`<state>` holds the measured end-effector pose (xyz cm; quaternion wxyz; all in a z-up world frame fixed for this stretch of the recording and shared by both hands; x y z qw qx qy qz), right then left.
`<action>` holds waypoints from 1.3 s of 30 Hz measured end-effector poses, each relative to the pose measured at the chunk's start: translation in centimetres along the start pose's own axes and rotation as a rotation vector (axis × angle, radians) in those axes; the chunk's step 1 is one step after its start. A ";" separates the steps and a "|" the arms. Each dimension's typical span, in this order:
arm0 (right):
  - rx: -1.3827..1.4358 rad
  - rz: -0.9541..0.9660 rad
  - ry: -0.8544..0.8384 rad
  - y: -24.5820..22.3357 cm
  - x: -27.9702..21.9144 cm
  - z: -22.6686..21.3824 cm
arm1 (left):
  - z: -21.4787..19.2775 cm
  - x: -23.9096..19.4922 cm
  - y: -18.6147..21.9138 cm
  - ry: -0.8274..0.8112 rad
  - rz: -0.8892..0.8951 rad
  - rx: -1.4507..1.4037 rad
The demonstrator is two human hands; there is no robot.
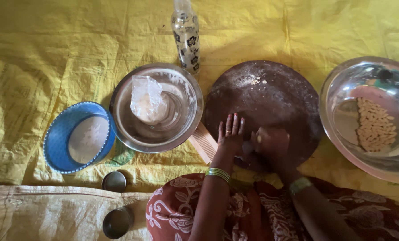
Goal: The person sits on the floor and shapes small dough pieces by hand into elongated forms, placing them into a metal bowl. They then knead a larger dough ball on a wooden board, flattening and rolling it repeatedly.
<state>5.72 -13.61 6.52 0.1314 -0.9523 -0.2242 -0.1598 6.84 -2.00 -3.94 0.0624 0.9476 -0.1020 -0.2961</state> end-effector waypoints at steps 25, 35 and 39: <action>0.744 0.446 0.232 12.1 -3.9 2.8 | -0.6 -0.6 0.0 -0.095 0.017 -0.055; 0.163 0.022 0.156 1.6 -3.5 -3.0 | -1.6 -1.6 0.1 -0.039 0.016 -0.030; 0.213 -0.215 0.036 -1.2 -2.9 -2.1 | -0.4 -0.3 0.0 -0.083 0.003 -0.031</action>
Point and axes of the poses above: each hand's wrist, its own x-axis towards the middle knuckle, its own z-axis out of the palm, y = z × x, the point moved 8 cm from there along x, towards the middle knuckle, and after that the axes turned 5 degrees about -y, right-handed, at the moved point
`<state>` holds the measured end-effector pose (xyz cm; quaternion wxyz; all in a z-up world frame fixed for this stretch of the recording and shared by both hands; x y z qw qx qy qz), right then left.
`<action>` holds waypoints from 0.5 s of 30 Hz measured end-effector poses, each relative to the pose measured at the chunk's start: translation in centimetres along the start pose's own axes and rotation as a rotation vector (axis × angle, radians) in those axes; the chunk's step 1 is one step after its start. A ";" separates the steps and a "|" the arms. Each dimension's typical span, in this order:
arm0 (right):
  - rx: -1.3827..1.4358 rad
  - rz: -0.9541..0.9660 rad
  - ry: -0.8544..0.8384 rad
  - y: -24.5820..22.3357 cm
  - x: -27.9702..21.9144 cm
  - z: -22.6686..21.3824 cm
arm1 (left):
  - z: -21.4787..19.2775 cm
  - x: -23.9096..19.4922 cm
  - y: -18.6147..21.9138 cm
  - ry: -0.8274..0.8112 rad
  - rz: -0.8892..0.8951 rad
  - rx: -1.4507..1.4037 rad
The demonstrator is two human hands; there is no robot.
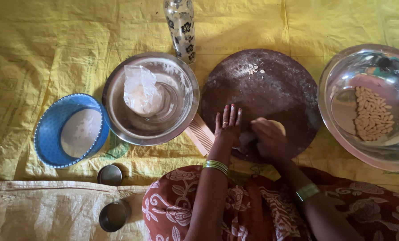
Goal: The person sits on the floor and shapes small dough pieces by hand into elongated forms, placing them into a metal bowl. They then knead a larger dough ball on a wooden board, flattening and rolling it repeatedly.
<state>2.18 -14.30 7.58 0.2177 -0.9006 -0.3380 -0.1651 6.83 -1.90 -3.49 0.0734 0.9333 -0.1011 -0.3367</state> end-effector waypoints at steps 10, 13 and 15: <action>-0.166 -0.055 -0.084 4.5 6.5 4.0 | 1.2 1.3 0.1 0.196 0.005 -0.003; -0.238 -0.037 0.014 6.9 8.1 5.1 | 0.4 0.5 0.0 0.140 0.003 0.020; -0.269 0.132 -0.176 10.1 9.4 7.4 | -0.3 -0.3 0.1 0.121 0.007 0.004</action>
Point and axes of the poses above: each hand's wrist, its own x-axis towards the middle knuckle, its own z-axis out of the palm, y = z × x, the point moved 8 cm from there along x, towards the middle knuckle, and after that the axes turned 5 degrees about -y, right-handed, at the moved point
